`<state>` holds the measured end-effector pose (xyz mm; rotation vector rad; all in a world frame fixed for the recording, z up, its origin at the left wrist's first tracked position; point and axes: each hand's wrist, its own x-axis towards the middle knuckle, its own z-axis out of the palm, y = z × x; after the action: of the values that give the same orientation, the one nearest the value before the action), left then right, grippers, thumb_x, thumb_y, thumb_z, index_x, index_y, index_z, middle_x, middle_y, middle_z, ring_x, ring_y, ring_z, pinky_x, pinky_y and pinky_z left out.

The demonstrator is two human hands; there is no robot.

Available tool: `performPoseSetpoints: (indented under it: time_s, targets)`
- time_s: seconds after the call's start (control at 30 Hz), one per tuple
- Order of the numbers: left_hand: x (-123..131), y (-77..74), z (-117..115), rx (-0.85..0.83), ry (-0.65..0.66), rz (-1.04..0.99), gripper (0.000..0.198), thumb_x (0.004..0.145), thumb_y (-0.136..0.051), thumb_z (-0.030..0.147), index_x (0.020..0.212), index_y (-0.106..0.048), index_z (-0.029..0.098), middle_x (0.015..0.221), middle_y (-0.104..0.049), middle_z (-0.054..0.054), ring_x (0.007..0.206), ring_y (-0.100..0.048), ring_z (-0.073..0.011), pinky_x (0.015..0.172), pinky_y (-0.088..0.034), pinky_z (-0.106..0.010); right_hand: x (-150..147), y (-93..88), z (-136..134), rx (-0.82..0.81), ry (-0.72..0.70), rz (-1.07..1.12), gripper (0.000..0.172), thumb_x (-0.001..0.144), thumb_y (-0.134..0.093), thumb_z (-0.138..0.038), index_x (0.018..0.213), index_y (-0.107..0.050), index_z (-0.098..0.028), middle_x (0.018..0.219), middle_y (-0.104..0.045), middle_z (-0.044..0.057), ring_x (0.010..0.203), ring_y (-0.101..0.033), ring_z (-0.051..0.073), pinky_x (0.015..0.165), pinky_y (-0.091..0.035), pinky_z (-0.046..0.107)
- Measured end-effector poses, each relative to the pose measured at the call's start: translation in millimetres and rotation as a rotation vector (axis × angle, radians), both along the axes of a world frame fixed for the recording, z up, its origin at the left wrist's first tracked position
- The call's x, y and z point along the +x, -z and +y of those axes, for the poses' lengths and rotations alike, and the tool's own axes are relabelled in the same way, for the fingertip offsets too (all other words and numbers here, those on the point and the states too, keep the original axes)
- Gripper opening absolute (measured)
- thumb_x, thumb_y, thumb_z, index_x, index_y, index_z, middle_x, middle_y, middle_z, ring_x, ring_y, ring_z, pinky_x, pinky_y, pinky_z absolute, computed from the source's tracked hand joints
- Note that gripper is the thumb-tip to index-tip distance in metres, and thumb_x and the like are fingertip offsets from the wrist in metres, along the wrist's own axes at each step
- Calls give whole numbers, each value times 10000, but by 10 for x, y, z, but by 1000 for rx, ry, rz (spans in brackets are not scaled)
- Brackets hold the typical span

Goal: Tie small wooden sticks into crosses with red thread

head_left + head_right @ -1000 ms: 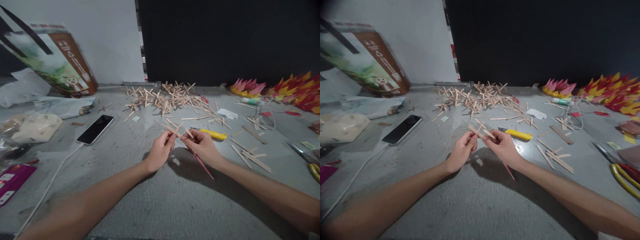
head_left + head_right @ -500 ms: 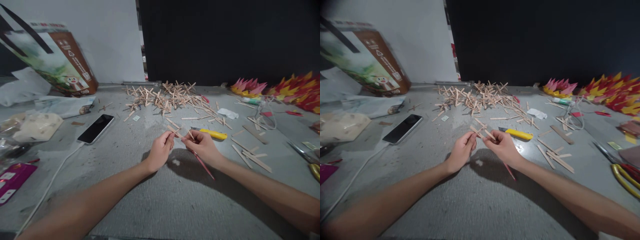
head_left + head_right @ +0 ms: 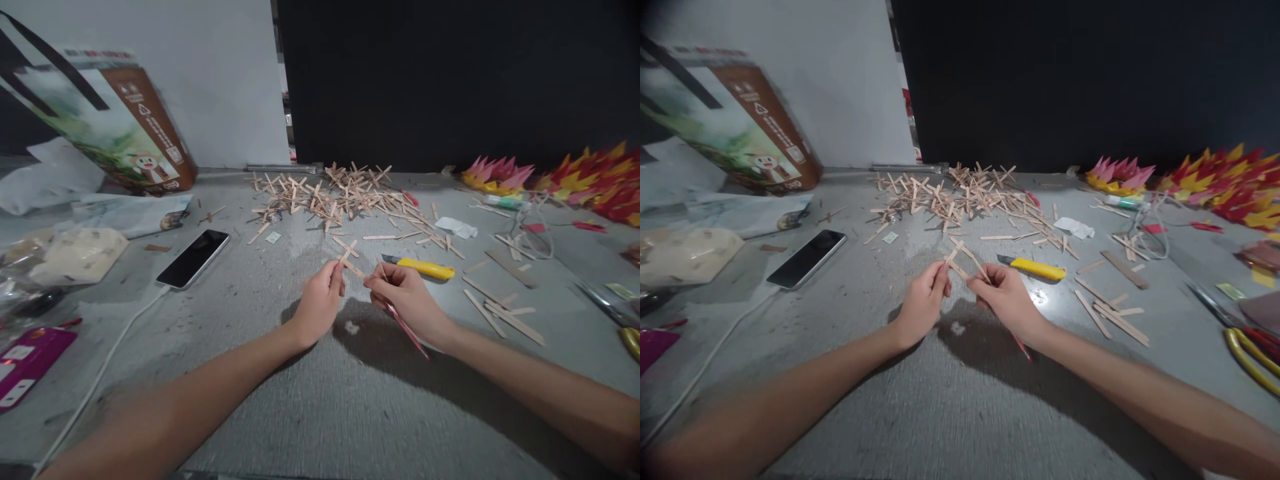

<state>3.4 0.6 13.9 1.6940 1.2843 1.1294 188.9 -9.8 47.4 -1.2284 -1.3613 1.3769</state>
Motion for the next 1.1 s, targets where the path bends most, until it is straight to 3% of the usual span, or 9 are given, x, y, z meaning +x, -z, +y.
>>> performPoseSetpoints:
  time_s: [0.1, 0.17, 0.23, 0.3, 0.5, 0.63, 0.77, 1.1]
  targets:
    - [2, 7, -5, 8, 15, -22, 404, 1114, -375, 493, 929, -586, 203, 706, -588, 20, 650, -561, -136, 676, -422, -280, 22, 23, 28, 25, 26, -20, 378, 870, -746, -484, 705, -533, -219, 551, -481, -59, 510, -381, 102, 526, -261, 283]
    - [8, 17, -11, 0, 25, -52, 371, 1113, -386, 483, 1163, -607, 190, 760, -635, 10, 661, -578, -139, 684, -445, -282, 35, 50, 51, 50, 40, -22, 378, 879, -739, -487, 710, -531, -220, 551, -480, -59, 511, -389, 104, 522, -261, 282]
    - [15, 25, -15, -18, 40, -97, 450, 1114, -392, 476, 1450, -480, 189, 814, -675, 4, 654, -588, -139, 687, -466, -286, 44, 73, 71, 78, 39, -35, 379, 883, -735, -474, 699, -521, -221, 556, -481, -58, 517, -406, 106, 526, -271, 281]
    - [18, 33, -9, -35, 42, -128, 521, 1119, -380, 471, 1564, -375, 201, 853, -702, -7, 641, -595, -133, 687, -481, -286, 47, 83, 77, 91, 27, -44, 389, 880, -736, -466, 685, -501, -224, 554, -477, -57, 519, -418, 108, 530, -276, 282]
    - [-9, 98, 117, -118, -131, -216, 448, 1123, -387, 406, 1492, -454, 161, 882, -756, -50, 605, -615, -122, 653, -494, -274, 41, 48, 20, 99, 30, -74, 410, 888, -721, -449, 671, -450, -231, 554, -465, -59, 519, -373, 103, 534, -261, 284]
    - [-10, 119, 151, -115, -42, -320, 466, 1112, -409, 460, 1450, -468, 144, 923, -758, -67, 633, -621, -126, 659, -506, -277, 53, 62, 26, 125, 35, -84, 409, 897, -722, -439, 680, -443, -234, 562, -465, -59, 531, -377, 109, 534, -256, 290]
    - [8, 83, 91, -78, 54, -266, 434, 1110, -421, 470, 1414, -509, 172, 922, -751, -49, 657, -623, -125, 688, -503, -282, 64, 87, 63, 114, 30, -69, 401, 893, -724, -423, 677, -441, -240, 547, -455, -66, 513, -383, 111, 528, -256, 294]
    - [0, 83, 52, -37, 79, -167, 463, 1120, -382, 470, 1464, -498, 184, 939, -752, -57, 664, -624, -131, 675, -503, -277, 65, 58, 73, 98, 27, -78, 377, 864, -718, -382, 652, -440, -241, 527, -460, -67, 499, -389, 106, 527, -262, 294]
